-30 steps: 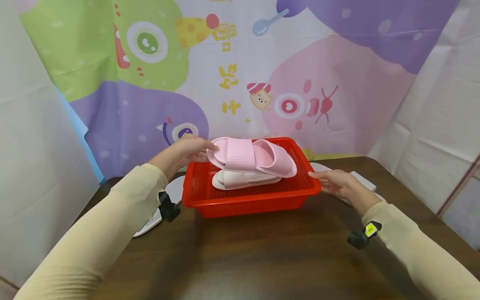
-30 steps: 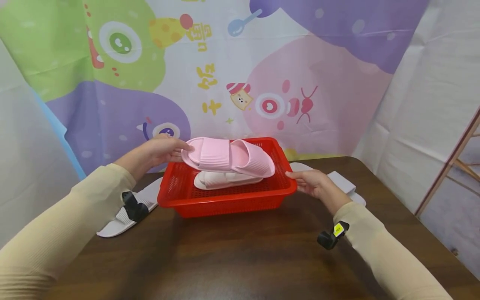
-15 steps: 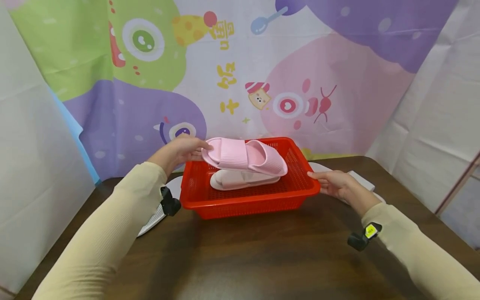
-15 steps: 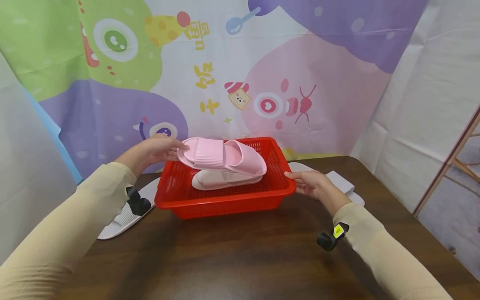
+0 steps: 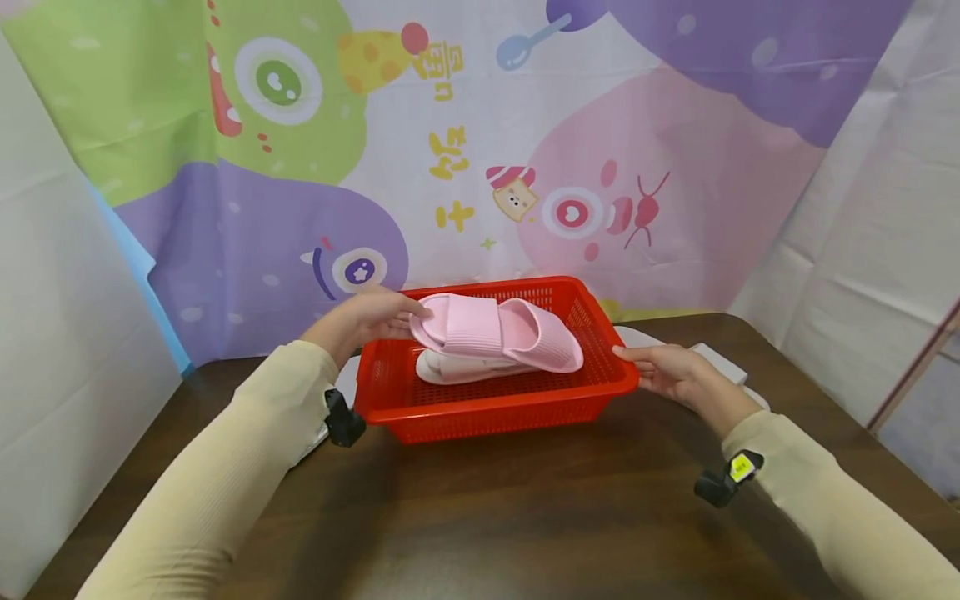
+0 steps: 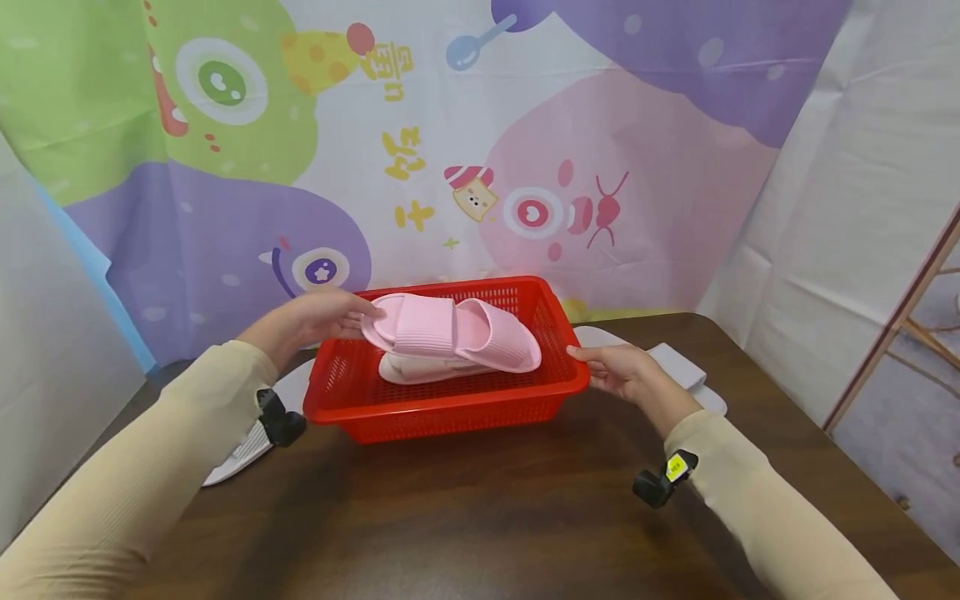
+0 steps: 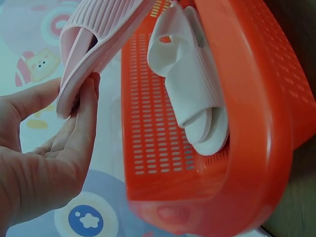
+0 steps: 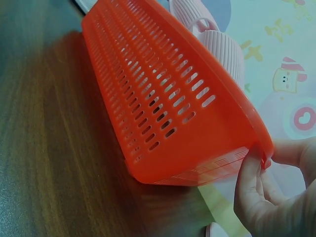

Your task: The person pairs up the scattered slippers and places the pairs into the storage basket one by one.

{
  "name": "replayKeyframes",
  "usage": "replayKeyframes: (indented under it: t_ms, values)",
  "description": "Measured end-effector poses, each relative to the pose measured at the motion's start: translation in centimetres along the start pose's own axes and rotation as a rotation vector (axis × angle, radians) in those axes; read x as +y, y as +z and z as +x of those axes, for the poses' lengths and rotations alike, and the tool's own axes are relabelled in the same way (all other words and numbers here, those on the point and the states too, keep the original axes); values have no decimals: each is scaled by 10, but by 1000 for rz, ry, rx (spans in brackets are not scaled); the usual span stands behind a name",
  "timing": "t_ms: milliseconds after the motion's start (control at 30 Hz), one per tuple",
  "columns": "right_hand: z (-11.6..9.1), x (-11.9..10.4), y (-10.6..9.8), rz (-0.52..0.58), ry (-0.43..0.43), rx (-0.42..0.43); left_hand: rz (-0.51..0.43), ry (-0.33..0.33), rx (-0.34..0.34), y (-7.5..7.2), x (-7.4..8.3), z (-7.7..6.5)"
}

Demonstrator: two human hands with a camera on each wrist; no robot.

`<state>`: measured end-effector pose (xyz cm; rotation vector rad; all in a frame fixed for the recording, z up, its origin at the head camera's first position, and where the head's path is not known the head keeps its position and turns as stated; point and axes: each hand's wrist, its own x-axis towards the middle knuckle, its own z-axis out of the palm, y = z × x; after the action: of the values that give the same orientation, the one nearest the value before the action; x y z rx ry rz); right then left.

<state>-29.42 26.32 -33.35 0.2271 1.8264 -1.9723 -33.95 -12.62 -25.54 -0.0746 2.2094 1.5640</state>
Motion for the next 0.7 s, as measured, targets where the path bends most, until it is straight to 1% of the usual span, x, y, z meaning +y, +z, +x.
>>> replayKeyframes:
  t_ms: [133, 300, 600, 700]
  values:
    - [-1, 0, 0, 1, -3, -8, -8, -3, -21, 4, -1, 3]
    - [-1, 0, -1, 4, -8, -17, 10, 10, -43, 7, -1, 6]
    - [0, 2, -2, 11, -25, -20, 79, 4, -60, 14, 0, 9]
    - [0, 2, -2, 9, -24, -12, 98, 0, -80, 16, 0, 10]
